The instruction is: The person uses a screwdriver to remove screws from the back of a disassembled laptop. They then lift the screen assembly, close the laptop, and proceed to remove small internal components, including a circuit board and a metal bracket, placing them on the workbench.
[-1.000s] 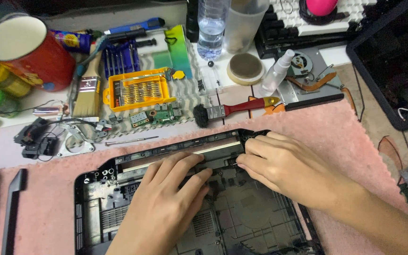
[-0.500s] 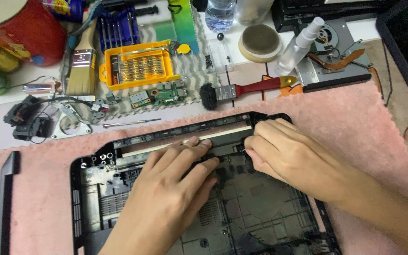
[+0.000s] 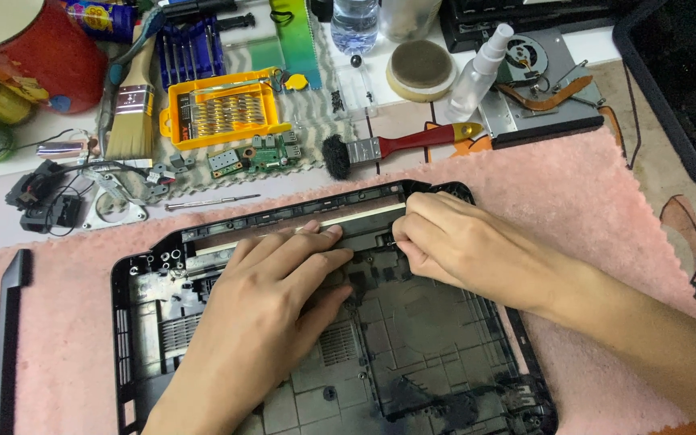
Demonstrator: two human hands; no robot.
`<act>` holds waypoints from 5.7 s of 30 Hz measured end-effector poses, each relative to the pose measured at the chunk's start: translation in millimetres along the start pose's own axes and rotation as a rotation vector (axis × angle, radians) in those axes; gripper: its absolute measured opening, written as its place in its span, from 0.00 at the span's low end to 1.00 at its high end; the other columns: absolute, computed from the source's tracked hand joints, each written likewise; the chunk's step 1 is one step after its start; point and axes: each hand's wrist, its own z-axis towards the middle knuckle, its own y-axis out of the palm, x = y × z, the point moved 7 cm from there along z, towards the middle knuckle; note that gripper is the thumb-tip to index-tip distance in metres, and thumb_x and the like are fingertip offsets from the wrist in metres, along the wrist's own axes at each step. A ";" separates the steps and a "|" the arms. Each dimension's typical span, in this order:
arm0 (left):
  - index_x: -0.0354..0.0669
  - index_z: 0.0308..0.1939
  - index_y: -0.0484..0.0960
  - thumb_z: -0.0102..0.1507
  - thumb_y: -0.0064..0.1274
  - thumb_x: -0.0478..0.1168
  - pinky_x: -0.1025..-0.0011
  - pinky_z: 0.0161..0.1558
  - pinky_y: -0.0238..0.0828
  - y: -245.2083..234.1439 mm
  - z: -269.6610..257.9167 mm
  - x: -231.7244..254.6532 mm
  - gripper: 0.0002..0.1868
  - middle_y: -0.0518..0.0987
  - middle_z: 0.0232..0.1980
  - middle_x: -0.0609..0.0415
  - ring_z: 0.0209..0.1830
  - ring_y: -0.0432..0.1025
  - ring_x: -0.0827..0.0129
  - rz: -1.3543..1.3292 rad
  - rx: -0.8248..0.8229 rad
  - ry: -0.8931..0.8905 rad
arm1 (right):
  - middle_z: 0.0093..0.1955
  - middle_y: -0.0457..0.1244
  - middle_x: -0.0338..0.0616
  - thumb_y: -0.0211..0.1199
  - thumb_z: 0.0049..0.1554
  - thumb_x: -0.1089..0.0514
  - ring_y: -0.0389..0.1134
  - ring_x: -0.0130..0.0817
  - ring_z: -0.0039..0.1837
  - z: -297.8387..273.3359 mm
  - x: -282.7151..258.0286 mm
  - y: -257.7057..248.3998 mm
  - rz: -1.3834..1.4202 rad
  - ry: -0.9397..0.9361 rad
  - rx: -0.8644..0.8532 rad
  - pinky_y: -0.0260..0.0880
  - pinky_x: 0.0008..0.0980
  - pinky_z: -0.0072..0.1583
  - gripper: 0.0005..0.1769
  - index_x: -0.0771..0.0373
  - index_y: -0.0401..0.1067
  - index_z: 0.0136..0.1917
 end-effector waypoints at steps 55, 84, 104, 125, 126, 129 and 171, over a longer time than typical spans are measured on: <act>0.34 0.45 0.87 0.63 0.60 0.33 0.44 0.61 0.70 35.1 -13.2 -4.7 0.08 0.83 0.72 0.33 0.70 0.70 0.35 -0.004 0.134 0.093 | 0.50 0.80 0.36 0.74 0.65 0.63 0.79 0.32 0.50 139.0 144.5 -10.2 -0.053 0.384 0.213 0.76 0.36 0.58 0.05 0.57 0.85 0.54; 0.51 0.60 0.87 0.73 0.61 0.48 0.51 0.49 0.71 34.9 -18.3 -14.9 0.13 0.81 0.77 0.49 0.54 0.74 0.49 0.109 0.036 0.080 | 0.50 0.64 0.48 0.69 0.67 0.70 0.65 0.45 0.47 -17.7 -21.3 -14.4 -0.044 0.175 0.132 0.69 0.44 0.52 0.11 0.69 0.79 0.63; 0.45 0.44 0.85 0.70 0.60 0.40 0.50 0.54 0.67 19.7 -10.3 6.2 0.04 0.86 0.67 0.49 0.59 0.74 0.48 0.176 0.165 0.052 | 0.63 0.65 0.35 0.67 0.61 0.63 0.74 0.20 0.58 -98.4 67.9 70.7 -0.072 0.102 0.062 0.72 0.21 0.73 0.33 0.57 0.75 0.79; 0.49 0.44 0.90 0.68 0.60 0.39 0.53 0.55 0.67 22.3 -12.2 12.7 0.05 0.82 0.54 0.50 0.59 0.73 0.51 0.175 0.134 0.012 | 0.44 0.66 0.42 0.64 0.73 0.47 0.74 0.49 0.46 204.6 11.1 95.6 -0.060 0.075 -0.390 0.72 0.52 0.47 0.15 0.53 0.86 0.50; 0.49 0.44 0.90 0.68 0.60 0.39 0.53 0.55 0.67 22.3 -13.2 11.0 0.05 0.82 0.54 0.50 0.59 0.73 0.51 0.168 0.135 0.001 | 0.44 0.66 0.42 0.64 0.73 0.47 0.74 0.49 0.46 206.8 6.1 93.3 -0.056 0.071 -0.401 0.72 0.52 0.47 0.15 0.53 0.86 0.50; 0.51 0.44 0.91 0.67 0.61 0.38 0.54 0.53 0.66 22.5 -12.9 9.8 0.05 0.82 0.55 0.52 0.58 0.73 0.54 0.178 0.113 0.001 | 0.47 0.70 0.41 0.64 0.72 0.49 0.76 0.46 0.48 205.9 9.3 88.7 -0.145 0.113 -0.456 0.77 0.53 0.49 0.17 0.58 0.81 0.44; 0.43 0.58 0.77 0.60 0.82 0.64 0.56 0.49 0.65 35.9 59.0 -26.3 0.40 0.82 0.45 0.52 0.42 0.77 0.49 -0.022 -0.075 -0.162 | 0.57 0.79 0.57 0.65 0.66 0.72 0.85 0.39 0.63 -46.9 11.1 -0.9 0.559 0.659 0.434 0.84 0.32 0.72 0.11 0.65 0.67 0.58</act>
